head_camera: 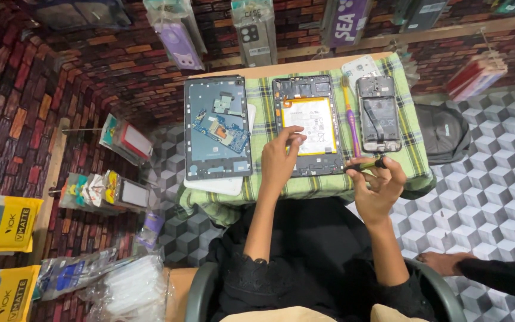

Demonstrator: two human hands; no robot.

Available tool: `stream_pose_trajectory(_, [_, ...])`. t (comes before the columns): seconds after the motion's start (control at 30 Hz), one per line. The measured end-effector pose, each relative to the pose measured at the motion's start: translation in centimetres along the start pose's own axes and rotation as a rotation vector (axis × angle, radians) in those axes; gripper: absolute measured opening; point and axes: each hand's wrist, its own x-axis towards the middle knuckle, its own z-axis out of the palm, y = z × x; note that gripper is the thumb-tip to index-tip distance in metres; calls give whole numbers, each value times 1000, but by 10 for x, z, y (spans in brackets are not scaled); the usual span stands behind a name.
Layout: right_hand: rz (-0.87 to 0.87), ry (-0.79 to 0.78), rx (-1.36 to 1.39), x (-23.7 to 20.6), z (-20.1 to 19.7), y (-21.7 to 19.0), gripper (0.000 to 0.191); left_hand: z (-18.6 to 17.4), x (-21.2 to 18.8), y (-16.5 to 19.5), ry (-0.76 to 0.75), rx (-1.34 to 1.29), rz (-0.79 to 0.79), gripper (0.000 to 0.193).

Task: The person uses a screwdriver to remove screws from the back of a disassembled tablet. They then use the screwdriver to pry and lift a small component from the tablet's internal frame.

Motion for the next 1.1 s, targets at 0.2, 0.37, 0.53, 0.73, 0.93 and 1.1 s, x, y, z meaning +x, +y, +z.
stream_pose_trajectory(0.2, [3,3,56,-3,6,6,76,-6,0,3,-12,28,-13,18])
stream_pose_trajectory(0.37, [-5,-1,4,-4,7,3,76,-6,-3,8,-14,37,-21,18])
stream_pose_trajectory(0.53, [-13,-12,-6,-3,8,1,74,-7,-2,9,-12,25,-9,18])
stream_pose_trajectory(0.73, [-26,-23,-23,-3,9,0,75,-7,-3,10,-11,45,-4,17])
stream_pose_trajectory(0.93, [-17,-40,-29,-1,9,-4,74,-6,-4,10,-8,47,3,18])
stream_pose_trajectory(1.1, [-9,-88,-53,4,9,-9,74,-5,-4,11,-12,54,4,18])
